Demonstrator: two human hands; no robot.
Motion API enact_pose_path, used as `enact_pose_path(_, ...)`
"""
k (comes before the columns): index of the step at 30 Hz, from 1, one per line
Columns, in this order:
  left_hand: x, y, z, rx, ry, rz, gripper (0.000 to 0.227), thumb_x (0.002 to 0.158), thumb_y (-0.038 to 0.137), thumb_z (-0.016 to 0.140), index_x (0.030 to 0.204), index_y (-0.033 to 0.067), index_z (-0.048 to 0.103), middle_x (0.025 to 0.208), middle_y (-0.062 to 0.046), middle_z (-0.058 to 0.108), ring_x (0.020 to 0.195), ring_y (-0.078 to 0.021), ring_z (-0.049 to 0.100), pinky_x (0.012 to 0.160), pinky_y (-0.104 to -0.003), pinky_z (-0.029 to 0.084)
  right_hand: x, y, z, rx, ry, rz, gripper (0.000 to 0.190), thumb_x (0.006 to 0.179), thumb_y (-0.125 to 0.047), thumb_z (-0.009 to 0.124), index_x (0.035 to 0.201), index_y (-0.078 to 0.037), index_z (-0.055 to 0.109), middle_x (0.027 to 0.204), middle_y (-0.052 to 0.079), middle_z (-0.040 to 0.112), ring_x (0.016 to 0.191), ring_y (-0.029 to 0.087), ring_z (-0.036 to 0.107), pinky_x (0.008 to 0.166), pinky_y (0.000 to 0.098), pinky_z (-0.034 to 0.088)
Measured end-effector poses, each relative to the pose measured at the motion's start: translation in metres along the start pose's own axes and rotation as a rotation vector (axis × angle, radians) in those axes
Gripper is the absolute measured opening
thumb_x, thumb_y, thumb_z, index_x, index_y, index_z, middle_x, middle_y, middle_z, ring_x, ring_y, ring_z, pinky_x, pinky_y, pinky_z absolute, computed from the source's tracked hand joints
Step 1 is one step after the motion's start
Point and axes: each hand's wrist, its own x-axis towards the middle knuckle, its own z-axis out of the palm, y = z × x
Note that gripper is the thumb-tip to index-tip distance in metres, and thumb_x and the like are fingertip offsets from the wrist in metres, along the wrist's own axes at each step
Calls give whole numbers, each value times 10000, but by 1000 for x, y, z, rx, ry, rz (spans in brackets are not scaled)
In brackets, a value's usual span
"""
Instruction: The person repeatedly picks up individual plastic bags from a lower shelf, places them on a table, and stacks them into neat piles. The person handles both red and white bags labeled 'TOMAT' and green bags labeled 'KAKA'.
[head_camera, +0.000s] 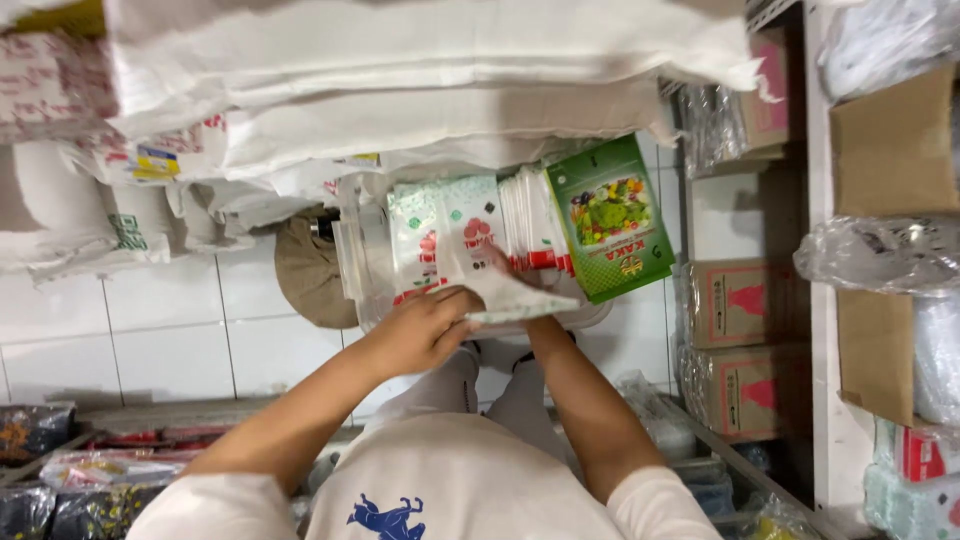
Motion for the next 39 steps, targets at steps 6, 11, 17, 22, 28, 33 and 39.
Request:
enact_pose_path(6,3,21,-54,-984,368,-69,631,961,466,735,1409,81,514,1326,-111,645,1201,-254,657,1032,-439,549,-112,-89,21,162,-169,-273,518,929,-217,708,1378,-10,551,1228,65,677,1110,167,620,958,336,518)
enact_pose_path(11,61,58,-30,-1768,184,222,1255,672,772,788,1602,58,339,1566,-184,488,1381,-322,563,1185,-495,478,-191,-146,12,195,-214,-356,373,1050,-211,666,1327,31,604,1138,82,708,1001,169,645,877,340,544)
enact_pose_path(17,105,110,2,-1941,128,134,1307,724,864,665,1705,86,288,1571,-211,437,1369,-396,507,1121,-572,457,-264,-196,21,-381,414,-711,585,993,-328,679,1410,18,459,1313,179,597,1221,283,547,1073,483,443)
enact_pose_path(22,142,148,51,-1926,-88,117,1250,748,904,591,1652,97,283,1606,-231,424,1397,-440,505,1137,-568,446,-283,-218,26,-1314,310,-1116,828,946,-549,667,1505,6,409,1597,266,352,1515,463,284,1213,712,138)
enact_pose_path(28,167,150,105,-1829,-156,38,1215,788,874,585,1639,62,280,1612,-213,390,1441,-380,453,1218,-539,373,-289,-263,-79,-1261,899,-873,794,1045,-555,487,1623,-26,352,1695,325,186,1585,541,141,1244,733,68)
enact_pose_path(33,196,132,185,-1720,-197,55,1135,829,822,603,1605,37,337,1604,-165,440,1456,-296,460,1235,-453,372,-304,-284,-119,-1430,520,-1084,779,991,-607,506,1589,-125,374,1679,154,252,1578,408,201,1240,734,66)
enact_pose_path(39,227,163,246,-1712,-220,80,1035,881,805,589,1543,42,366,1509,-139,490,1392,-285,488,1199,-458,396,-320,-334,-223,-1180,801,-1007,696,1114,-560,415,1639,-110,344,1719,222,211,1608,470,146,1265,707,92)
